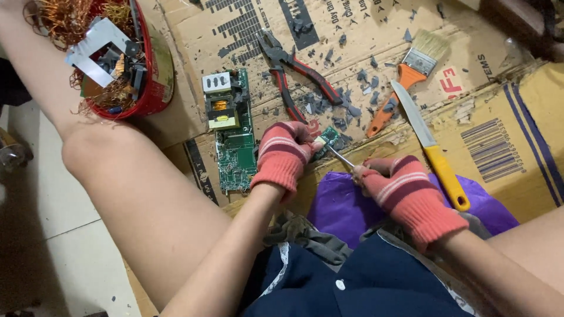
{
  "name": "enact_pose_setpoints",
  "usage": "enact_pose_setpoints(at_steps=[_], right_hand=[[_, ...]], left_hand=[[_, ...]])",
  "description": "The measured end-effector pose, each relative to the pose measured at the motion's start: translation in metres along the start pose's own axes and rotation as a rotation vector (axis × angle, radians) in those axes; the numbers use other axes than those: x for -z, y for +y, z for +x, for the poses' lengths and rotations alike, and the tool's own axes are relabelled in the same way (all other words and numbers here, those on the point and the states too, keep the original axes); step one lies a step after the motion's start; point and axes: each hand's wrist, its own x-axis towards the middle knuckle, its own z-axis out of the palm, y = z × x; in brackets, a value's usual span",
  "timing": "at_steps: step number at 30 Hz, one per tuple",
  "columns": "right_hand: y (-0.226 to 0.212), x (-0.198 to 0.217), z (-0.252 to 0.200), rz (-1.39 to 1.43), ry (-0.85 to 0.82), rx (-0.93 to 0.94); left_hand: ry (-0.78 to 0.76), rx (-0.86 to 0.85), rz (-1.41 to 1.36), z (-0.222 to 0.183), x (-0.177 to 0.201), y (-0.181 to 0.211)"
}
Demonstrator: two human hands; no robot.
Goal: Disassembling electronic circuit boards using pliers, a screwdriver, and a hammer while sitting on the floor.
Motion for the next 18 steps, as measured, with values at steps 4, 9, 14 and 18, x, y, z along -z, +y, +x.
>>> enact_pose_setpoints(at_steps=[4,9,14,18], right_hand=[[0.009,-0.006,0.004,0.06,0.032,0.015],[-0.003,0.005,-0.002,-0.138,0.017,-0.002],[0.004,0.011,0.01,-0.137,0.06,0.034],[0.008,0.005,0.025,-0.116,0.091,0.086]], left_hand=[[0.01,-0.002,-0.01,-0.003,-0.001,0.001],[-0.01,0.03,-0.043,-0.011,0.005,0.007],[-0.001,0.023,-0.026,-0.009,0.004,0.005],[0.006,0.021,-0.034,-0.009,0.004,0.003]])
